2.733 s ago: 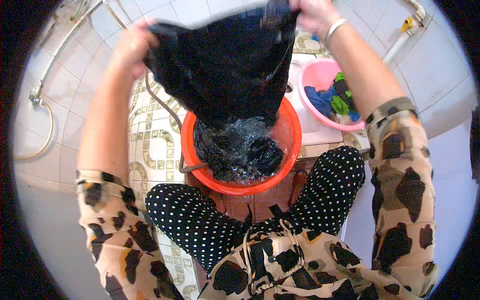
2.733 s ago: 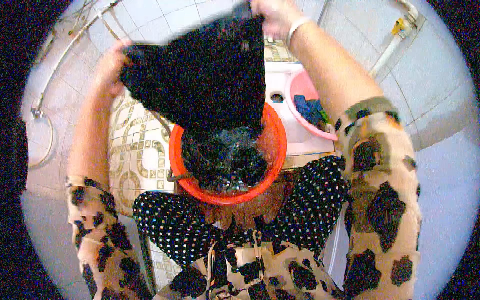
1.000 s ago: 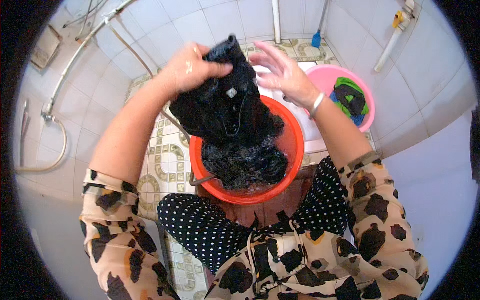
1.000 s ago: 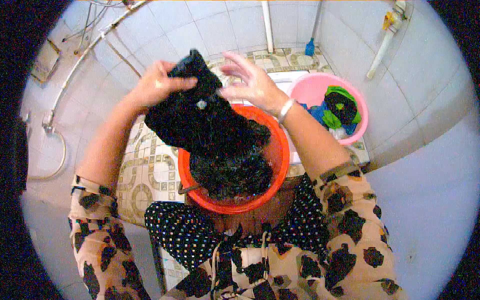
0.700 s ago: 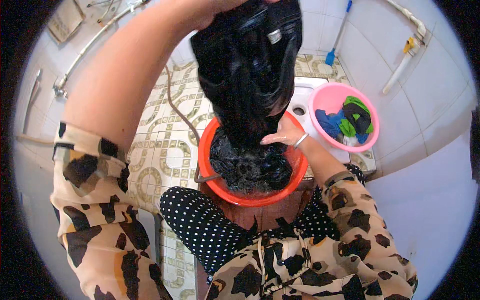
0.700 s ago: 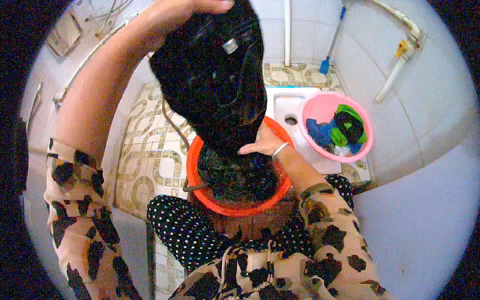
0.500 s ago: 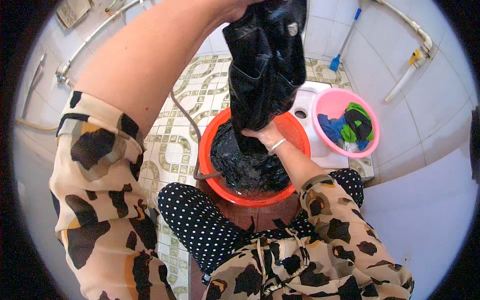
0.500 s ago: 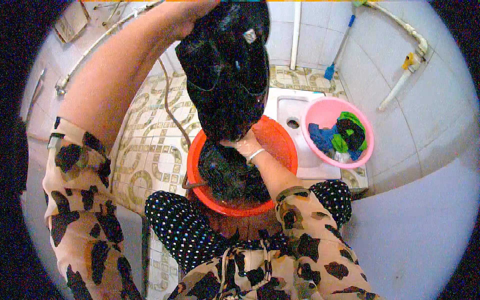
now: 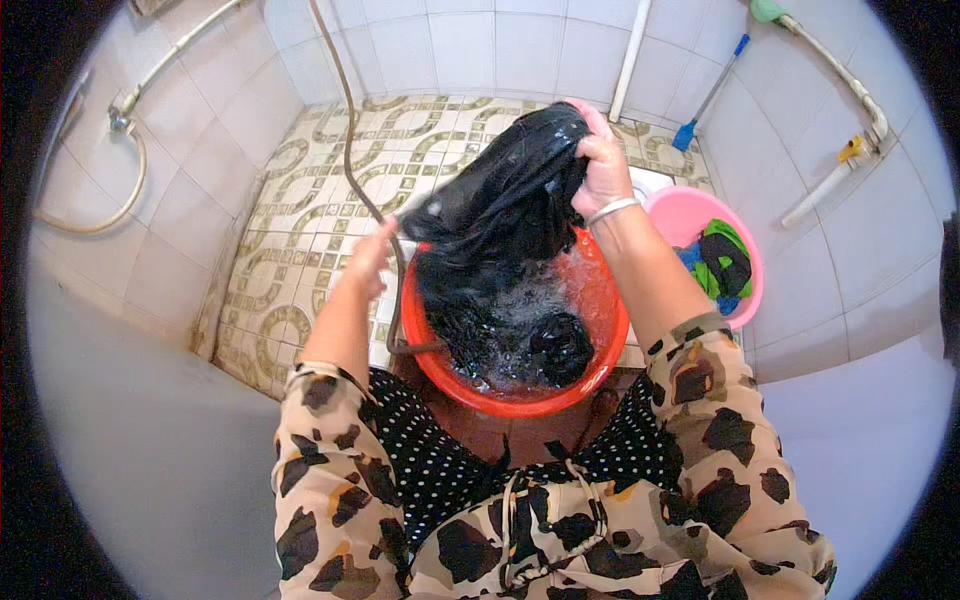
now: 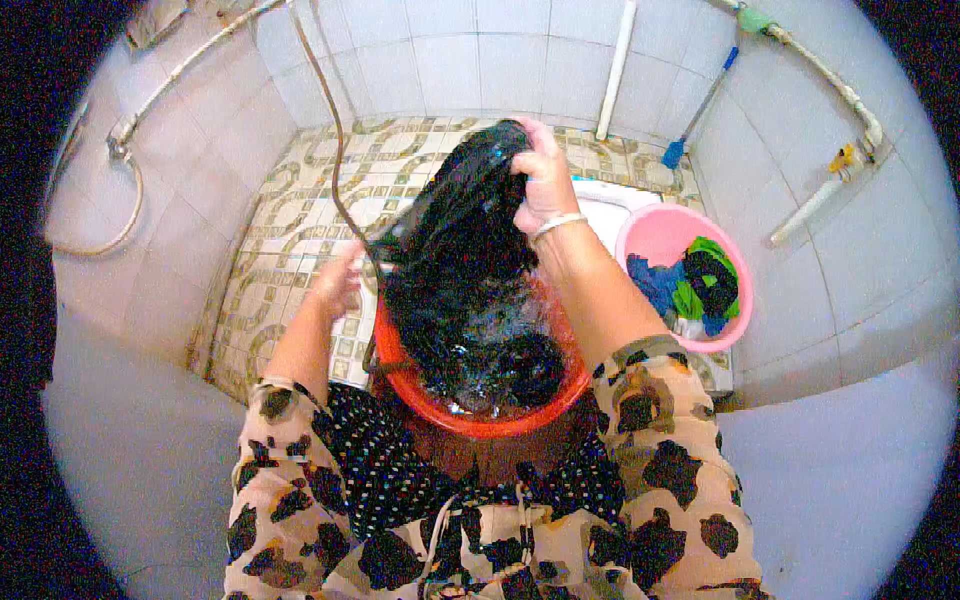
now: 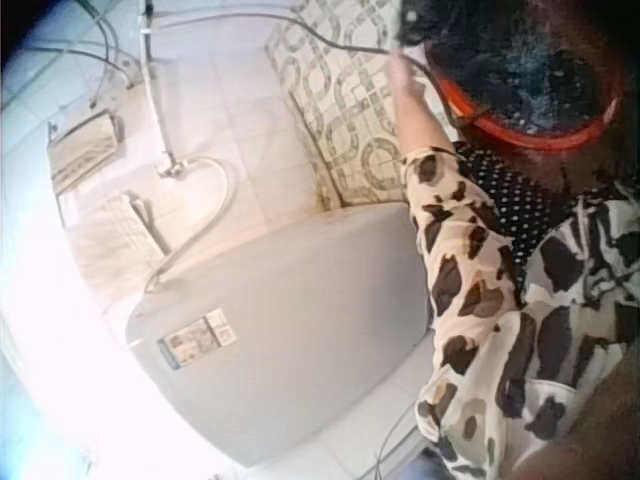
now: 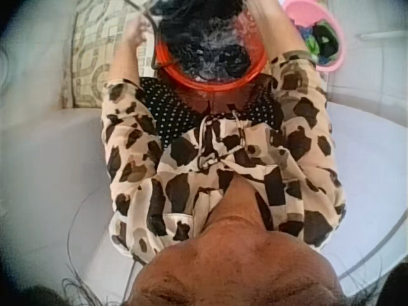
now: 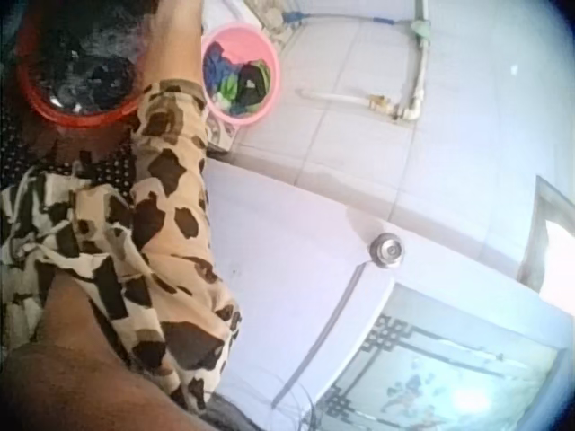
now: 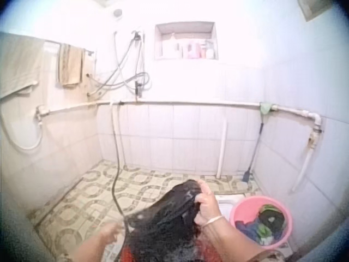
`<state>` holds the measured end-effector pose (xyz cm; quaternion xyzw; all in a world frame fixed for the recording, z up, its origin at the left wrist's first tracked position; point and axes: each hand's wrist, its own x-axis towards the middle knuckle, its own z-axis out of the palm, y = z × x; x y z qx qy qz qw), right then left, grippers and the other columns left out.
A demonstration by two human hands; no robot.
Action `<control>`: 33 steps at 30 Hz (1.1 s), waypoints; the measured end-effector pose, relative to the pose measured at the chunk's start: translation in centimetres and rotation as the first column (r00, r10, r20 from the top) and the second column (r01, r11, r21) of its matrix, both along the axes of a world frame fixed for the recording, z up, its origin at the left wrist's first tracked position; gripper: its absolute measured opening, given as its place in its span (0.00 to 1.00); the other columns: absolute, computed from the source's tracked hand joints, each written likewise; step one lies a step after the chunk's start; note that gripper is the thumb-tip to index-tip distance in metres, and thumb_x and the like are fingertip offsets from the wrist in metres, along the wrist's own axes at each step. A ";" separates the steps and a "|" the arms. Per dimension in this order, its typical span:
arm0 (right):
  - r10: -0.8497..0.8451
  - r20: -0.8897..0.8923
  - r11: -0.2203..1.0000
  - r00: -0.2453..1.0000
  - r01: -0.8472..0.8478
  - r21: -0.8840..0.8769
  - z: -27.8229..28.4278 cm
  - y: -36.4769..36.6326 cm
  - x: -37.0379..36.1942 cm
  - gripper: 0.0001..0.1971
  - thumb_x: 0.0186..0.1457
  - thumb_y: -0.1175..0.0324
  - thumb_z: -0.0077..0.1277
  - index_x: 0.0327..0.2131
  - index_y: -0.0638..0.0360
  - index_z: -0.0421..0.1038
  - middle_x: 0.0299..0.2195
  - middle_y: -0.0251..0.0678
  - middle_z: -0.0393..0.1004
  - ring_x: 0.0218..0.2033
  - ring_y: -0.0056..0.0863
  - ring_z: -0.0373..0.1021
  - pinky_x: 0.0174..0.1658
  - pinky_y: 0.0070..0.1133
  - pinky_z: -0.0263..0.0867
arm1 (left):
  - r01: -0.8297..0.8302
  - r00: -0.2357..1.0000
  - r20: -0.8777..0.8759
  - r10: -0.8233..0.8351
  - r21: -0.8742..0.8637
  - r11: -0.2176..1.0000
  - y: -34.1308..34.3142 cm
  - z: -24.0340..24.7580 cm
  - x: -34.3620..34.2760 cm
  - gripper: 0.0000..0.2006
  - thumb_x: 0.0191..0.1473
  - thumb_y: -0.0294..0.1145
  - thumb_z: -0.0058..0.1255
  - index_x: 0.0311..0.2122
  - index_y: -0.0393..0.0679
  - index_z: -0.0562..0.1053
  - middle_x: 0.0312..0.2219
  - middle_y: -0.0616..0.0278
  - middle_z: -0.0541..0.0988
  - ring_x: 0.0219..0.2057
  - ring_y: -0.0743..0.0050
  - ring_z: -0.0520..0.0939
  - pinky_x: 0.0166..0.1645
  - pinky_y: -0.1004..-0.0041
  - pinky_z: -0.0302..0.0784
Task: The person washes and wrings out clothes from a basin by hand, transfers them into another basin, and then empties the water from the first basin.
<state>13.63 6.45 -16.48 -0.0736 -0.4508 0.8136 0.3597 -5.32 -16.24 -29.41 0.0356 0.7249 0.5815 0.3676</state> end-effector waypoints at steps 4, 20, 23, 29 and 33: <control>0.144 0.050 0.951 0.988 -0.152 0.270 -0.5 0.3 -0.9 0.28 0.25 0.78 0.36 0.41 0.66 0.61 0.36 0.39 0.67 0.39 0.29 0.65 0.47 0.24 0.61 | 0.143 0.874 0.418 -0.249 0.269 0.953 2.4 1.0 7.4 0.49 0.44 0.64 0.40 0.57 0.33 0.38 0.51 0.31 0.55 0.53 0.40 0.58 0.52 0.47 0.58; 0.103 0.187 0.571 0.977 -0.212 0.793 -1.8 -5.1 6.1 0.30 0.28 0.78 0.46 0.44 0.64 0.60 0.42 0.38 0.64 0.49 0.27 0.59 0.54 0.22 0.50 | -0.365 0.665 0.439 -0.604 0.897 0.250 9.6 4.7 15.2 0.20 0.52 0.46 0.30 0.39 0.42 0.68 0.37 0.55 0.73 0.40 0.58 0.73 0.48 0.60 0.68; -0.032 -0.031 0.806 0.999 0.044 0.590 -4.3 -5.0 8.4 0.30 0.37 0.76 0.46 0.50 0.65 0.56 0.47 0.43 0.62 0.51 0.30 0.59 0.55 0.25 0.51 | -0.360 0.780 0.581 -0.231 0.719 0.594 11.0 7.8 16.6 0.16 0.50 0.39 0.37 0.40 0.42 0.68 0.38 0.55 0.73 0.39 0.59 0.74 0.47 0.62 0.69; 0.195 -0.081 0.735 0.978 -0.200 -0.648 -17.4 -2.4 13.0 0.25 0.49 0.50 0.46 0.44 0.60 0.64 0.41 0.43 0.68 0.45 0.34 0.63 0.48 0.32 0.59 | -0.715 0.064 0.678 -0.732 0.543 0.441 11.7 7.6 14.4 0.30 0.41 0.41 0.47 0.49 0.33 0.60 0.47 0.42 0.61 0.45 0.52 0.65 0.44 0.64 0.67; 0.295 -0.083 0.546 0.952 -0.239 -0.803 -15.0 -6.1 9.4 0.39 0.42 0.34 0.40 0.48 0.57 0.57 0.37 0.40 0.67 0.36 0.40 0.66 0.43 0.44 0.60 | -0.620 0.308 0.637 -0.707 0.698 0.358 10.0 8.5 17.5 0.30 0.41 0.40 0.48 0.50 0.37 0.60 0.47 0.44 0.62 0.45 0.53 0.66 0.43 0.68 0.68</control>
